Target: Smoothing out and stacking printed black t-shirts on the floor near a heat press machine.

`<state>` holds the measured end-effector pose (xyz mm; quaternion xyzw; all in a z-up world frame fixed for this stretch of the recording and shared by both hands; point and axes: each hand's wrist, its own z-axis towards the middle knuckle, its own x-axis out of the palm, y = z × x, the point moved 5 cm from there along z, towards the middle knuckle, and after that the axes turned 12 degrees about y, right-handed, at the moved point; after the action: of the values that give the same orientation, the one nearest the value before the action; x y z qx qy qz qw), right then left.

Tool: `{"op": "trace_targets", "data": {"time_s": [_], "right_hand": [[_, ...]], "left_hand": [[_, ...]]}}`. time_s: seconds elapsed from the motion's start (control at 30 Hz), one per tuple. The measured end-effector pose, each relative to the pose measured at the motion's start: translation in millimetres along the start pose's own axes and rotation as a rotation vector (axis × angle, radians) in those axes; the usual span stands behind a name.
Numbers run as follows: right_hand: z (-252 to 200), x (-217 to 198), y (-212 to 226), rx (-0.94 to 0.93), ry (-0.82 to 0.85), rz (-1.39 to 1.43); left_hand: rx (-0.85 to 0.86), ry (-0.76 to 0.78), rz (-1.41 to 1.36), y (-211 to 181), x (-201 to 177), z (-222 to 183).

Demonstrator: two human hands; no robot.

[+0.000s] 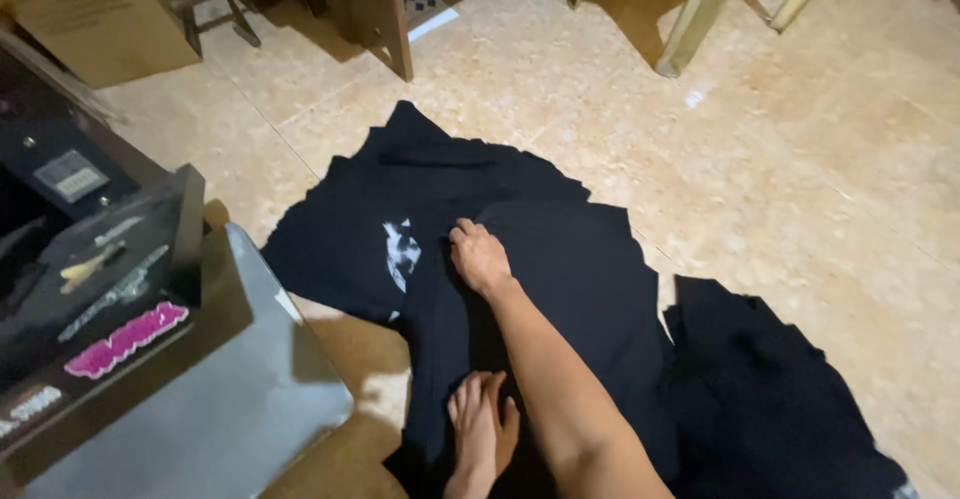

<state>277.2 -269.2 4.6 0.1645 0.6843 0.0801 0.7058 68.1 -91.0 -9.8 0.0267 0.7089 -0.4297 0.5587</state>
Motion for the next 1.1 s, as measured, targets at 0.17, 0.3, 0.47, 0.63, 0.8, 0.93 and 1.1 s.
{"op": "trace_targets", "data": {"time_s": [0.17,0.3,0.47,0.63,0.8,0.93,1.1], "right_hand": [[-32,21,-20,0.022,-0.056,0.094],[-64,9,-13,0.049,-0.081,0.284],[-98,16,-7,0.166,-0.047,0.246],[-122,19,-9,0.227,-0.059,0.207],[-140,7,-1,0.319,-0.039,0.461],[-168,-10,18,0.425,0.075,0.577],[-198,-35,36,0.396,0.073,0.723]], "left_hand": [[-0.043,0.085,-0.112,-5,-13,-8],[-0.013,0.036,-0.158,0,-6,-9],[-0.113,0.084,-0.316,18,7,0],[-0.098,0.030,-0.406,28,6,4],[-0.497,0.205,-1.284,27,4,14],[-0.576,0.161,-1.476,-21,-39,46],[-0.714,0.006,-1.505,1,7,81]]}}
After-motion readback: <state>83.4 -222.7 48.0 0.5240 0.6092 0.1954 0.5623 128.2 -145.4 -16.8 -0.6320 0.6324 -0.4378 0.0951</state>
